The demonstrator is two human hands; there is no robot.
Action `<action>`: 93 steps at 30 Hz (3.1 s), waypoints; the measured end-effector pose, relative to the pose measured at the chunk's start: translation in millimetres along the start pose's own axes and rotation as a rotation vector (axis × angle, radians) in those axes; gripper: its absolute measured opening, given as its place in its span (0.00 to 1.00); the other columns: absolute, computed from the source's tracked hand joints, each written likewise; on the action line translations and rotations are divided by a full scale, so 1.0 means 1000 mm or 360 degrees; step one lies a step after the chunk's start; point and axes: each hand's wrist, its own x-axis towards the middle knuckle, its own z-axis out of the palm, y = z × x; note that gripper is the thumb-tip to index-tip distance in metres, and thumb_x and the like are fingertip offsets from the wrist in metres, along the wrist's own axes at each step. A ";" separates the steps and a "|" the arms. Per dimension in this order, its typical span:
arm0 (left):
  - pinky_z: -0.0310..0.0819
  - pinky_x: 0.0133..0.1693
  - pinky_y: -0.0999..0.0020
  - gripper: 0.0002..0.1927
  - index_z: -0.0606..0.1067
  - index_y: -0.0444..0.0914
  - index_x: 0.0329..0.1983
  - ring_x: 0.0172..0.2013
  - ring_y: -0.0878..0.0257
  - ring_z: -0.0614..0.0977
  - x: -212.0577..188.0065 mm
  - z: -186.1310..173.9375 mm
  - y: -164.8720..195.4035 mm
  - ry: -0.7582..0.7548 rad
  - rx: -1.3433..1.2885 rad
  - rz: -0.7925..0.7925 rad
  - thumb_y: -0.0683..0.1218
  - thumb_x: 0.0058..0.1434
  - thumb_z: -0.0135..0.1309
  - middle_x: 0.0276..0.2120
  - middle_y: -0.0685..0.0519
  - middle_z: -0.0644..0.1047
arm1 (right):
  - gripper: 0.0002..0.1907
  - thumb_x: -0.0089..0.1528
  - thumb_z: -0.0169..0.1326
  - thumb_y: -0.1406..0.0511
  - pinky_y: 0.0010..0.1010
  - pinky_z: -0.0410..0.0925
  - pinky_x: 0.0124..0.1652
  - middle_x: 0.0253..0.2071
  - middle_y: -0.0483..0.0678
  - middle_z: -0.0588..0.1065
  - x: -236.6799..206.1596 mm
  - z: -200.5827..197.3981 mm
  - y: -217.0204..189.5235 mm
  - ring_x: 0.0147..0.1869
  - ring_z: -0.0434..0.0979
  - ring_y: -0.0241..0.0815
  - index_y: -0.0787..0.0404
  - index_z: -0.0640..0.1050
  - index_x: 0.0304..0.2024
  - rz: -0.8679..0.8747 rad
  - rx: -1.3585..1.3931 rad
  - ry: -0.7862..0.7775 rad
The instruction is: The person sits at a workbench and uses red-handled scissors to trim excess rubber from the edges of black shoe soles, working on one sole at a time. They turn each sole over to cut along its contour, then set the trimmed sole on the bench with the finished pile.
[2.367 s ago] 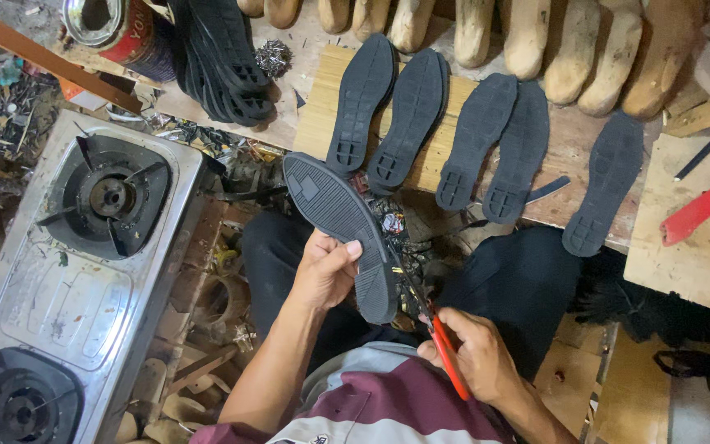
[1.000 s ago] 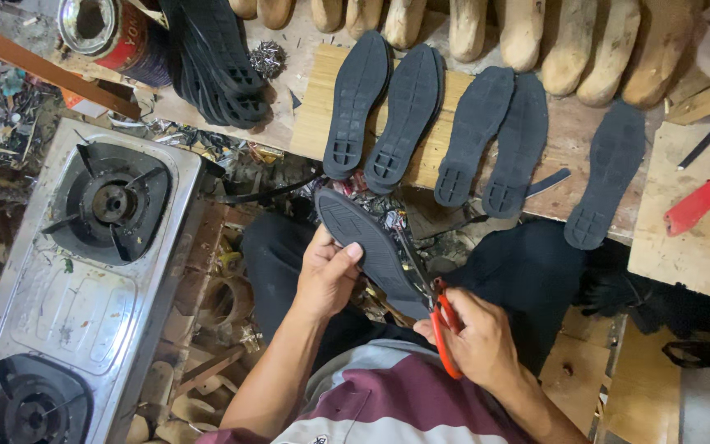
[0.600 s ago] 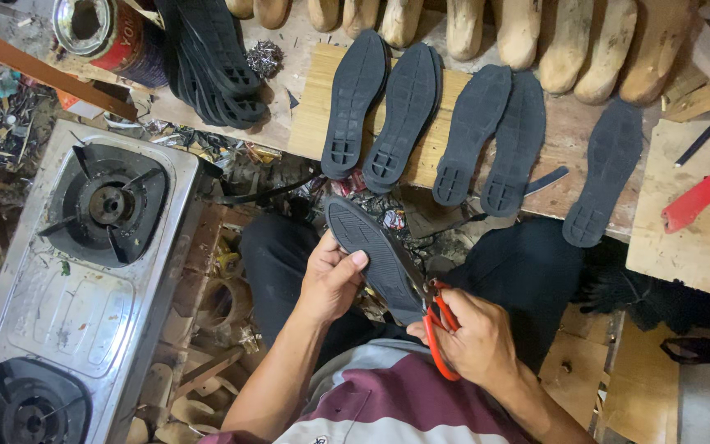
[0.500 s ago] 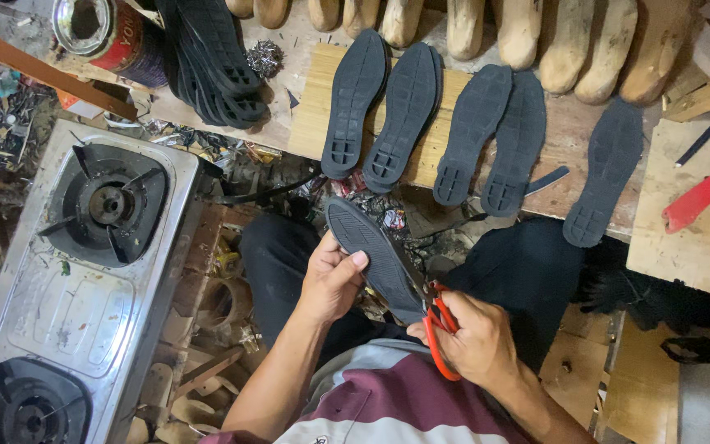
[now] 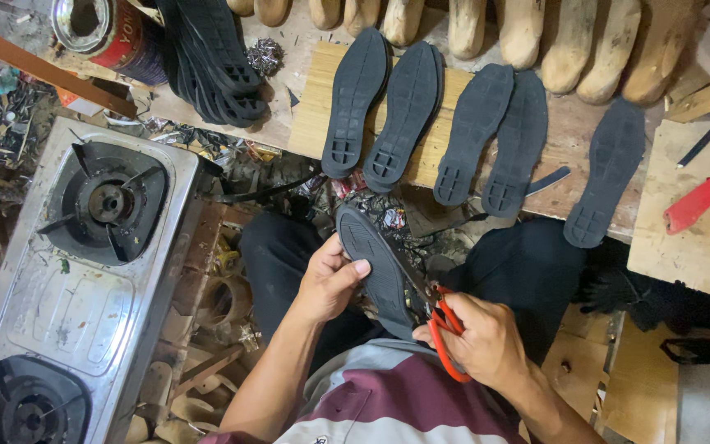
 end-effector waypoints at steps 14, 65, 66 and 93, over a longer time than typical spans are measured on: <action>0.73 0.49 0.71 0.22 0.70 0.33 0.64 0.47 0.67 0.79 -0.005 -0.013 0.002 -0.0097 0.0447 -0.0195 0.40 0.67 0.55 0.49 0.53 0.79 | 0.21 0.45 0.74 0.60 0.34 0.68 0.21 0.20 0.50 0.75 0.003 -0.009 -0.002 0.19 0.77 0.46 0.64 0.76 0.28 -0.0016 -0.0020 0.0007; 0.79 0.50 0.68 0.19 0.76 0.32 0.60 0.48 0.60 0.87 0.012 0.014 0.099 -0.0676 0.1368 -0.0137 0.41 0.66 0.57 0.48 0.45 0.85 | 0.26 0.40 0.75 0.56 0.35 0.68 0.21 0.19 0.47 0.75 0.012 -0.060 -0.010 0.18 0.77 0.43 0.64 0.79 0.33 -0.0096 -0.0148 -0.0307; 0.79 0.49 0.68 0.19 0.76 0.32 0.60 0.47 0.60 0.87 0.013 0.016 0.104 -0.0704 0.1471 -0.0114 0.41 0.66 0.58 0.48 0.45 0.85 | 0.25 0.41 0.75 0.56 0.36 0.68 0.21 0.19 0.48 0.75 0.012 -0.062 -0.010 0.19 0.77 0.45 0.63 0.79 0.32 -0.0059 -0.0177 -0.0351; 0.73 0.36 0.55 0.40 0.64 0.45 0.72 0.34 0.42 0.82 0.022 0.055 0.128 -0.0984 0.2142 -0.0165 0.47 0.56 0.65 0.37 0.41 0.82 | 0.19 0.46 0.72 0.57 0.37 0.69 0.22 0.23 0.50 0.80 0.007 -0.074 0.000 0.22 0.80 0.49 0.61 0.79 0.27 -0.0158 -0.0194 -0.0625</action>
